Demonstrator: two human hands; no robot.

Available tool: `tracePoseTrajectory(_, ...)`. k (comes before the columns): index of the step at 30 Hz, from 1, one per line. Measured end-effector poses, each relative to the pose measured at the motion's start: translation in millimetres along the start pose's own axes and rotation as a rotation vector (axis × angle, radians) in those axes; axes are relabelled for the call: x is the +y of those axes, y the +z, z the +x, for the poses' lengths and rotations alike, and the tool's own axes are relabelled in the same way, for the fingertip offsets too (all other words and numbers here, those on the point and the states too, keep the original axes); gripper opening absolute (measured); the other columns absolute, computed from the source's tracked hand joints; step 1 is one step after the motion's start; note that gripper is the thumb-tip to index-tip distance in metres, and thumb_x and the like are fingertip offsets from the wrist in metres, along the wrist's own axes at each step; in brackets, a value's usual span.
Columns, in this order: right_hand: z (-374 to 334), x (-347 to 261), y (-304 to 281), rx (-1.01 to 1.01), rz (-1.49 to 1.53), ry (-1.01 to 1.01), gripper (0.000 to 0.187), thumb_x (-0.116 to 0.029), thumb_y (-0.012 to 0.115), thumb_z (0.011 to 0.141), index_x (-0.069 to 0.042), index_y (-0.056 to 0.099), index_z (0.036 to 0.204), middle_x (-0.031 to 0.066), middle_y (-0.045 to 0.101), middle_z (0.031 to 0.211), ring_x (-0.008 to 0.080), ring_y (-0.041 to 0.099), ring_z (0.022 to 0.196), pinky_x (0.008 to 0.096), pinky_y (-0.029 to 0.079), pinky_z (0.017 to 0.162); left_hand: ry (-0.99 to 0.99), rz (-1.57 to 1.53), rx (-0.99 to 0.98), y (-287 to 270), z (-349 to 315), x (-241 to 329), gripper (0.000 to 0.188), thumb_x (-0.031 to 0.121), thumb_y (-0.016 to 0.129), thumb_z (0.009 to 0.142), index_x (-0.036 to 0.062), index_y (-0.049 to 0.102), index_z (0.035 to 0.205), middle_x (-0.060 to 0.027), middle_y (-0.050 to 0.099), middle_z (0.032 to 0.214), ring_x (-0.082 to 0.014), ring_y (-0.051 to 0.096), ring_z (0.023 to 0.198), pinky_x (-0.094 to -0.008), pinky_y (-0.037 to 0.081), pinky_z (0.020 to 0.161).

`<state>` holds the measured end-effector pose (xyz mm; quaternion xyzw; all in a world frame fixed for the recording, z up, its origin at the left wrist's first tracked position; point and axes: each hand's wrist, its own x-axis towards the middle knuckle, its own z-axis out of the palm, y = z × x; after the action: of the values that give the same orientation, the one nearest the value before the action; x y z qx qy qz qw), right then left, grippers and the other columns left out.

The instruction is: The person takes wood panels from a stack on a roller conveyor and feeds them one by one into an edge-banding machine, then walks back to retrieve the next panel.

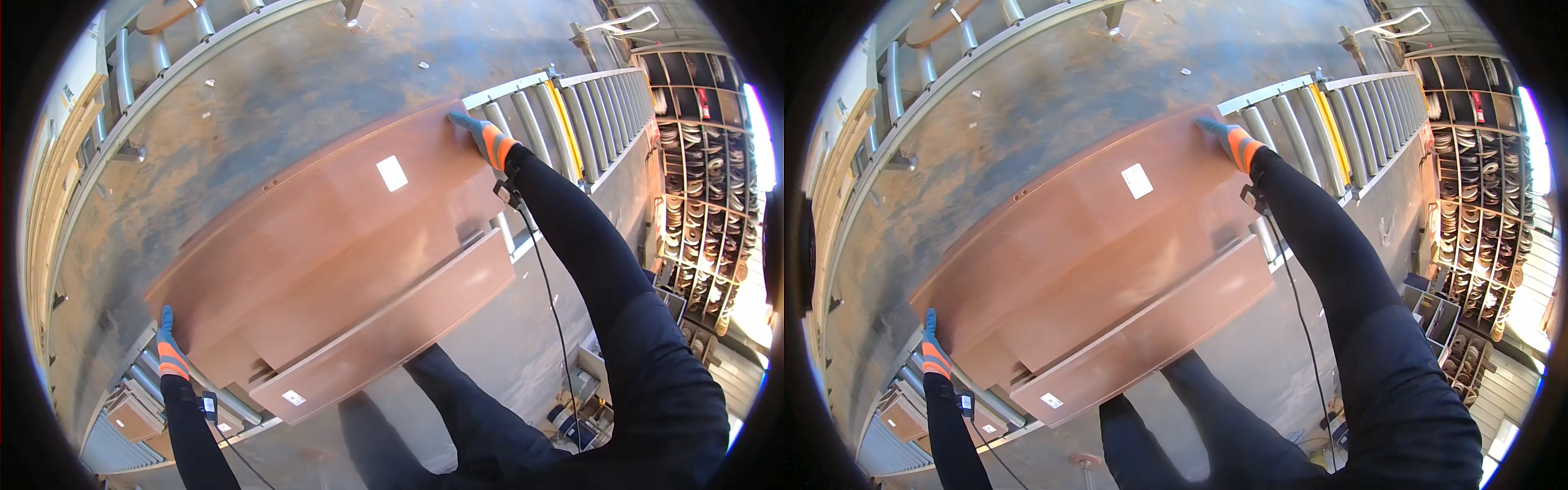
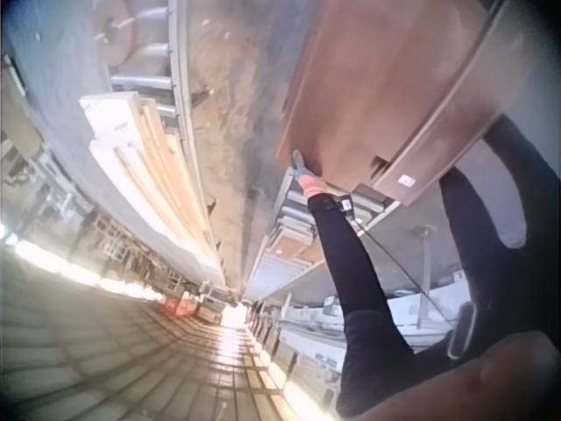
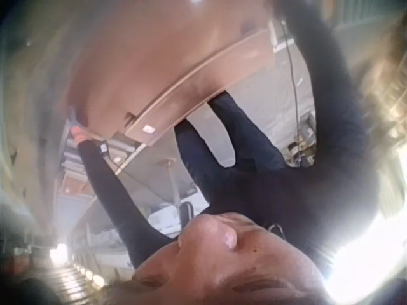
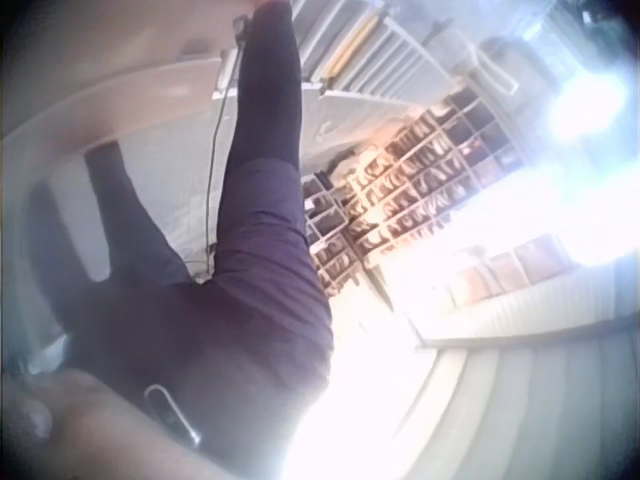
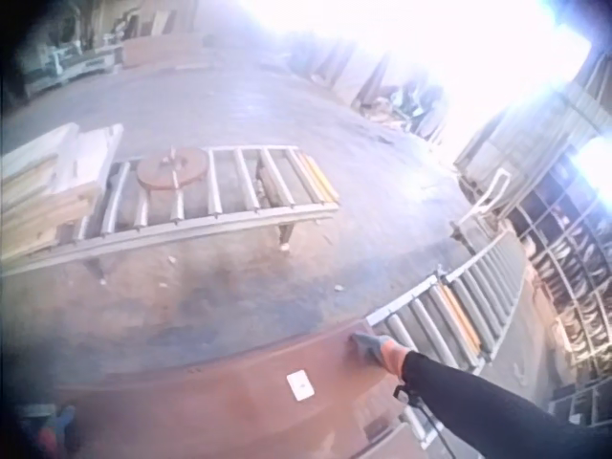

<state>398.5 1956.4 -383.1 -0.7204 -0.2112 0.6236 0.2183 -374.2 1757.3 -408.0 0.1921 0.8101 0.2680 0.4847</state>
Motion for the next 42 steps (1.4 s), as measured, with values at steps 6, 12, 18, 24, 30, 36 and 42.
tracePoseTrajectory(6, -13, 20, -29, 0.293, -0.169, -0.149, 0.041, -0.039, 0.070, 0.082, -0.002, 0.068, 0.098, 0.0086, 0.068, 0.087, 0.0174, 0.064, 0.074, 0.0306, 0.051, 0.072, -0.109, -0.216, -0.095, 58, -37, 16, 0.064, 0.045, 0.067, 0.084, 0.0024, 0.052, 0.130, -0.0057, 0.059, 0.120, -0.0197, 0.057, 0.106, -0.0317, 0.044, 0.095)
tracePoseTrajectory(12, -105, 98, -36, 0.164, -0.080, -0.176, 0.042, -0.034, 0.069, 0.083, 0.002, 0.065, 0.103, 0.0046, 0.065, 0.090, 0.0117, 0.060, 0.078, 0.0265, 0.048, 0.070, -0.057, -0.246, -0.068, -8, -122, -61, 0.055, 0.035, 0.062, 0.090, -0.0029, 0.052, 0.127, -0.0098, 0.058, 0.120, -0.0208, 0.057, 0.106, -0.0344, 0.045, 0.095)
tracePoseTrajectory(18, -225, 145, -78, 0.254, -0.125, 0.017, 0.046, -0.033, 0.067, 0.085, 0.005, 0.061, 0.112, 0.0070, 0.066, 0.097, 0.0137, 0.062, 0.084, 0.0274, 0.050, 0.076, -0.001, -0.056, 0.043, -1, -252, -125, 0.057, 0.030, 0.062, 0.091, -0.0044, 0.043, 0.132, -0.0134, 0.056, 0.121, -0.0219, 0.056, 0.105, -0.0357, 0.047, 0.092)
tracePoseTrajectory(24, -215, 214, -95, 0.235, -0.286, -0.010, 0.057, -0.038, 0.068, 0.084, 0.001, 0.056, 0.124, 0.0063, 0.065, 0.103, 0.0143, 0.060, 0.092, 0.0281, 0.048, 0.081, -0.163, -0.137, 0.077, 5, -268, -210, 0.053, 0.032, 0.061, 0.091, -0.0013, 0.047, 0.131, -0.0105, 0.056, 0.122, -0.0210, 0.056, 0.106, -0.0339, 0.045, 0.094)
tracePoseTrajectory(30, -135, 273, -183, 0.119, 0.041, -0.115, 0.060, -0.053, 0.046, 0.093, -0.004, 0.053, 0.128, 0.0075, 0.061, 0.118, 0.0232, 0.056, 0.107, 0.0368, 0.036, 0.101, -0.222, -0.246, -0.069, 16, -213, -238, 0.049, 0.029, 0.062, 0.090, 0.0001, 0.050, 0.128, -0.0076, 0.056, 0.120, -0.0175, 0.052, 0.110, -0.0321, 0.043, 0.095)
tracePoseTrajectory(36, -128, 248, -111, 0.077, 0.405, 0.305, 0.060, -0.061, 0.045, 0.089, -0.011, 0.060, 0.119, 0.0070, 0.063, 0.114, 0.0225, 0.058, 0.105, 0.0364, 0.044, 0.095, -0.263, -0.374, -0.076, -7, -224, -217, 0.053, 0.030, 0.069, 0.084, 0.0037, 0.053, 0.127, -0.0052, 0.059, 0.117, -0.0165, 0.057, 0.101, -0.0298, 0.045, 0.090)
tracePoseTrajectory(42, -215, 219, -111, 0.143, 0.369, 0.257, 0.052, -0.055, 0.044, 0.092, -0.012, 0.059, 0.117, 0.0058, 0.064, 0.111, 0.0223, 0.061, 0.100, 0.0379, 0.047, 0.092, -0.260, -0.320, -0.101, -23, -267, -195, 0.054, 0.030, 0.070, 0.083, 0.0032, 0.054, 0.126, -0.0087, 0.060, 0.118, -0.0211, 0.058, 0.102, -0.0321, 0.046, 0.091)
